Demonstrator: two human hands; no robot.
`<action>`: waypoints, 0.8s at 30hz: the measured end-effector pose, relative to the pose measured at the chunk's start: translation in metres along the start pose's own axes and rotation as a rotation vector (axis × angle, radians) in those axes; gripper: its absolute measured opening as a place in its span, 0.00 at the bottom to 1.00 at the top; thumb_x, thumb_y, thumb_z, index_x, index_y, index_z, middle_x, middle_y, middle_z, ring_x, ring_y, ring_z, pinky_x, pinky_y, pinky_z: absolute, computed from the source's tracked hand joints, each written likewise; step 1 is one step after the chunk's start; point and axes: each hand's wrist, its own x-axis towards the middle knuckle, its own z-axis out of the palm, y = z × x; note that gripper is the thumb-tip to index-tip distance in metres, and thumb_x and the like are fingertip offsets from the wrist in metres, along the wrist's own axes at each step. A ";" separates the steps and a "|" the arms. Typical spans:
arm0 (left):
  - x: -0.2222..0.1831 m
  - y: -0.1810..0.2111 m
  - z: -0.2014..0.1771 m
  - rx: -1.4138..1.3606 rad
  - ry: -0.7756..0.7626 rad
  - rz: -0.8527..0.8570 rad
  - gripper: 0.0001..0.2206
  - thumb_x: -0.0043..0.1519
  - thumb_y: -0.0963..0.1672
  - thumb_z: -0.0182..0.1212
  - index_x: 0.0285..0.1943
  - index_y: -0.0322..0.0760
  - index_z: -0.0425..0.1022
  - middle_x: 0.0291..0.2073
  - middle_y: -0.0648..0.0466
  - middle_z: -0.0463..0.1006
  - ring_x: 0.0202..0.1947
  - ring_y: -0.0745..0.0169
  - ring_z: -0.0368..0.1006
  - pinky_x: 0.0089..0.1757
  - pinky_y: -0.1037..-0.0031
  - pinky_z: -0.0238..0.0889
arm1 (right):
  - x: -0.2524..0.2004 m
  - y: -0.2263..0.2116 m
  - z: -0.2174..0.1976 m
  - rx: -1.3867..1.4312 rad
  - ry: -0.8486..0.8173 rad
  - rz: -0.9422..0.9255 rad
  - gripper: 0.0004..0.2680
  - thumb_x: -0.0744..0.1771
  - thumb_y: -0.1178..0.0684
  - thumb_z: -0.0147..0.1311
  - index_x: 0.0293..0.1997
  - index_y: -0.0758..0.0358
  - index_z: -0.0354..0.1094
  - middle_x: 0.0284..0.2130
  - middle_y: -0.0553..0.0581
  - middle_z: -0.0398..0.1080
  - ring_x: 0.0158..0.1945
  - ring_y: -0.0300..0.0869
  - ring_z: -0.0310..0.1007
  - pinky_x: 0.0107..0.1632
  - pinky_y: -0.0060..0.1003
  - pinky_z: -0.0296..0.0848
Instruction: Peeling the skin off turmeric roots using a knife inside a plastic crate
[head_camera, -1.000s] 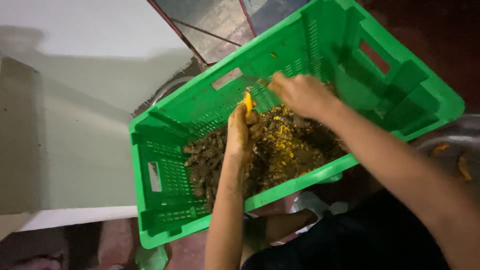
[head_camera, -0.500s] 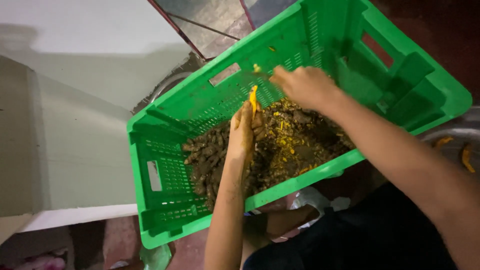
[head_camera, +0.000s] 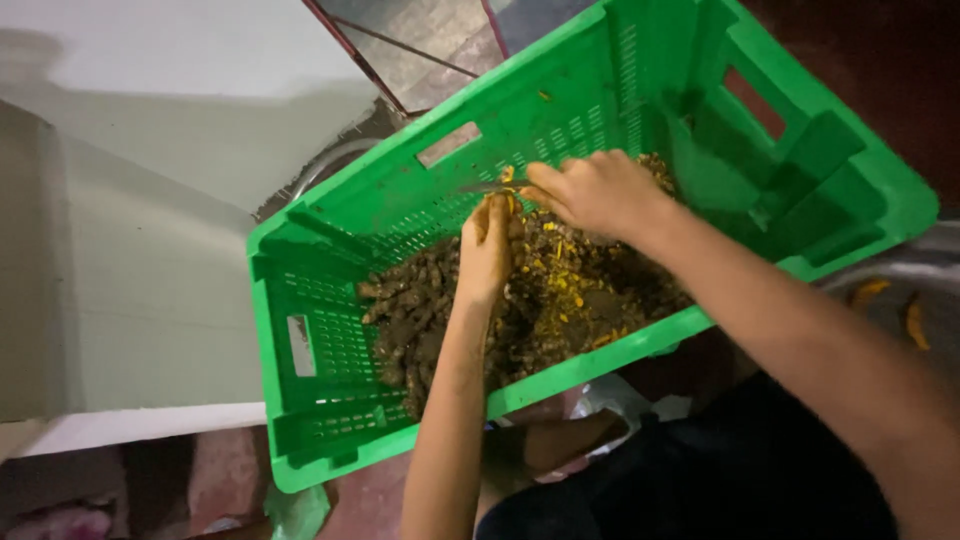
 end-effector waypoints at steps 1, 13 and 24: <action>0.004 0.001 -0.001 0.025 0.010 0.037 0.15 0.72 0.50 0.50 0.40 0.36 0.70 0.18 0.61 0.58 0.14 0.77 0.55 0.17 0.83 0.48 | 0.003 0.004 0.005 -0.057 0.019 -0.001 0.14 0.74 0.39 0.36 0.60 0.48 0.66 0.24 0.64 0.75 0.25 0.55 0.80 0.29 0.45 0.80; 0.007 -0.021 -0.029 0.188 -0.011 0.149 0.19 0.70 0.44 0.56 0.66 0.25 0.69 0.43 0.49 0.69 0.43 0.64 0.63 0.45 0.72 0.62 | 0.001 -0.002 -0.010 0.310 -0.057 0.216 0.11 0.73 0.40 0.40 0.50 0.53 0.63 0.32 0.73 0.77 0.38 0.68 0.78 0.41 0.63 0.76; 0.024 -0.053 -0.045 0.634 0.077 0.362 0.07 0.60 0.37 0.57 0.43 0.23 0.77 0.18 0.44 0.71 0.25 0.58 0.69 0.33 0.62 0.65 | 0.000 -0.015 0.001 0.292 -0.164 0.001 0.14 0.73 0.41 0.37 0.59 0.53 0.65 0.31 0.70 0.78 0.34 0.65 0.79 0.41 0.61 0.78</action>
